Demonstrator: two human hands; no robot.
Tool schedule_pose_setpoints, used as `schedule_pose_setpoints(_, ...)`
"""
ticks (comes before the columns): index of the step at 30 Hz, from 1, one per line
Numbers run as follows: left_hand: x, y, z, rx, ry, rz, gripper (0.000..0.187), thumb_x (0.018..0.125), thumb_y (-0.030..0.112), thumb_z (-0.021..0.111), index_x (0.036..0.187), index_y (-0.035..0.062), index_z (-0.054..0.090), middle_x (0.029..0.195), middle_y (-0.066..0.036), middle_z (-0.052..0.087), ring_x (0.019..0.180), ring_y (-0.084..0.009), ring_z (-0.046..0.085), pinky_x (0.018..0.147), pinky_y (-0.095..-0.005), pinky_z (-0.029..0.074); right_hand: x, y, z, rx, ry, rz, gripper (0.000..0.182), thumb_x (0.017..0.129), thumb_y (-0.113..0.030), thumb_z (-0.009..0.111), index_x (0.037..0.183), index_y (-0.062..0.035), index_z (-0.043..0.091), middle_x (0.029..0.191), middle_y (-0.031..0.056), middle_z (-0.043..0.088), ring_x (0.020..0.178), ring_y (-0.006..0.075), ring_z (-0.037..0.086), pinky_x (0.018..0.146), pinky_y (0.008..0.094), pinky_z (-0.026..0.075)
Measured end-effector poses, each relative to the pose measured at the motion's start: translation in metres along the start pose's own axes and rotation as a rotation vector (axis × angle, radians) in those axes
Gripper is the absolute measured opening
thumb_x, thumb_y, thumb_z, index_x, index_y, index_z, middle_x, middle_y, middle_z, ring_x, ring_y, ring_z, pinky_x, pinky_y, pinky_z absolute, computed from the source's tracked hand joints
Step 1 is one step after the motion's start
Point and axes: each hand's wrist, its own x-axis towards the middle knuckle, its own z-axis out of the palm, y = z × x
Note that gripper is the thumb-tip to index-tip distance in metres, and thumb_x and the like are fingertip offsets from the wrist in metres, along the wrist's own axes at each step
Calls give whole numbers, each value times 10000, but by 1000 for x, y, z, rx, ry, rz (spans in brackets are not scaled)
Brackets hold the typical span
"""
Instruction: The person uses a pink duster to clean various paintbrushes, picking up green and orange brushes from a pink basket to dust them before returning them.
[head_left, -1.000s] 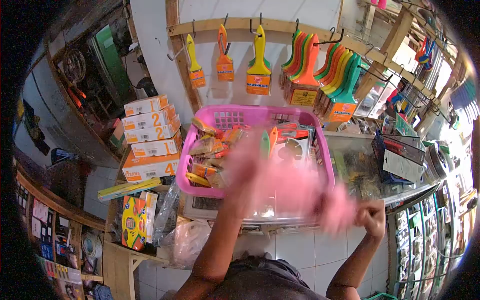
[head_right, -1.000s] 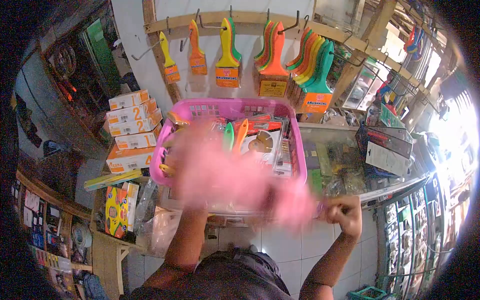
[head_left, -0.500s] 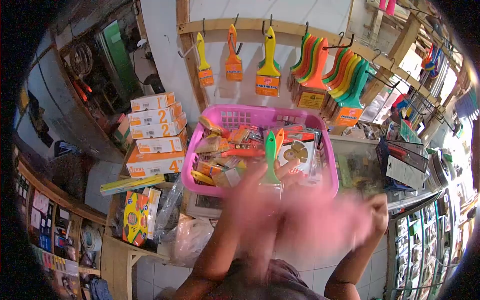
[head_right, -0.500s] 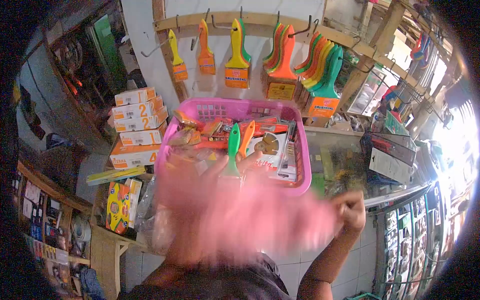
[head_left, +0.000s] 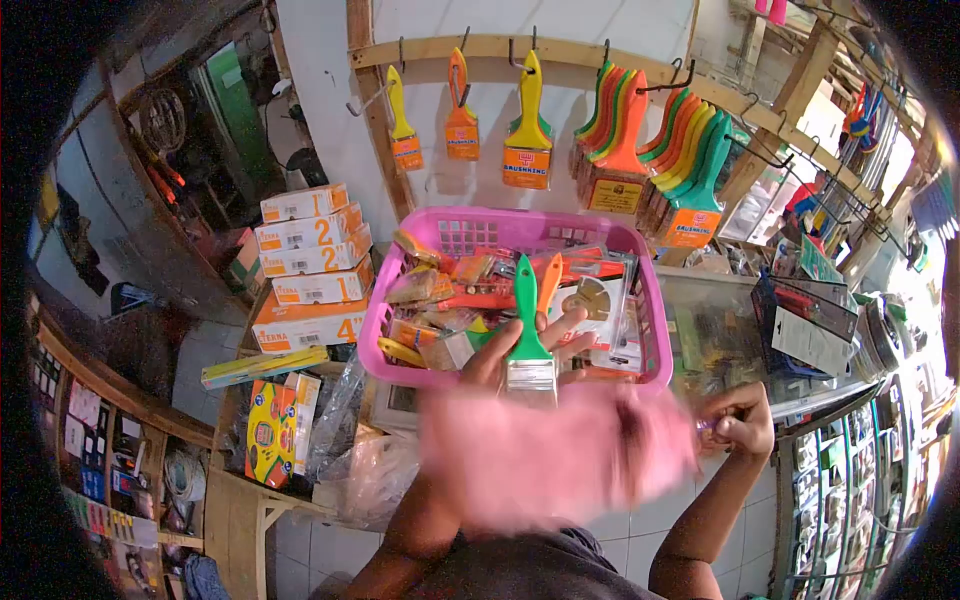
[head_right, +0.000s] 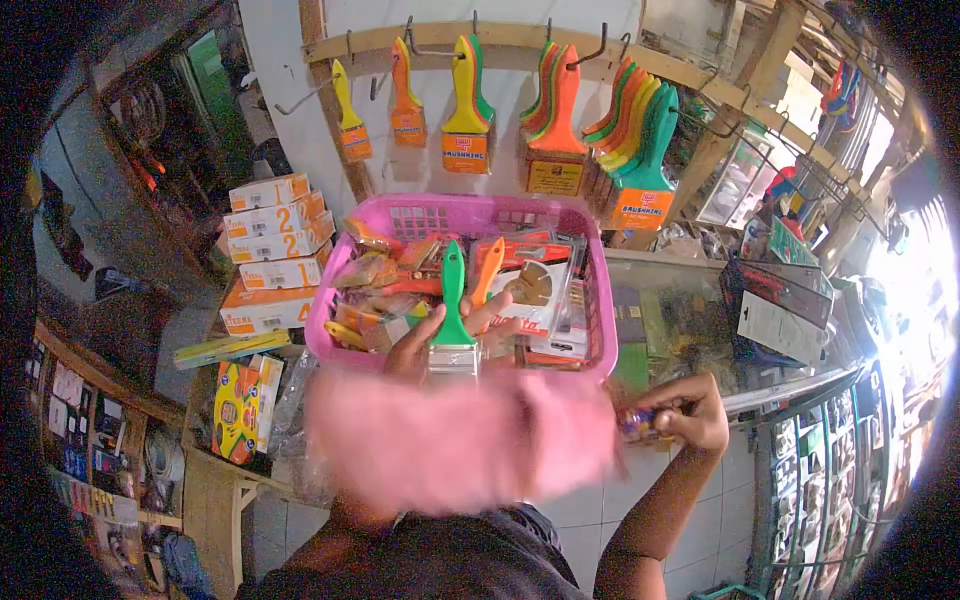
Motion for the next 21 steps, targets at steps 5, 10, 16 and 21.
schedule_pose_setpoints(5, 2, 1, 2, 336, 308, 43, 549, 1021, 351, 486, 1477, 79, 348, 1532, -164, 374, 1409, -329, 365, 1116, -499, 373, 2, -14, 18, -101, 106, 148, 338, 817, -268, 798, 897, 54, 734, 648, 86, 658, 462, 79, 507, 421, 225, 350)
schedule_pose_setpoints(10, 4, -19, -112, 686, -132, 478, 672, 1011, 367, 499, 1549, 108, 191, 1540, -171, 365, 1419, -368, 339, 1122, -541, 346, -4, 4, -8, -66, -61, 32, 326, 856, -267, 766, 984, 32, 741, 727, 98, 702, 555, 98, 604, 478, 221, 440)
schedule_pose_setpoints(16, 7, -2, -25, 102, -32, 34, 504, 1015, 359, 495, 1433, 91, 410, 1576, -185, 297, 1420, -417, 321, 1120, -578, 336, 3, 3, -17, -158, -355, -40, 321, 867, -303, 753, 929, 13, 754, 701, 78, 676, 510, 83, 555, 435, 224, 383)
schedule_pose_setpoints(21, 8, 0, -12, 96, -60, 12, 400, 1025, 351, 472, 1337, 105, 523, 1595, -177, 258, 1430, -406, 311, 1119, -558, 343, 1, 1, 6, 17, 39, 49, 307, 827, -252, 802, 934, 31, 753, 736, 125, 704, 524, 106, 578, 461, 237, 413)
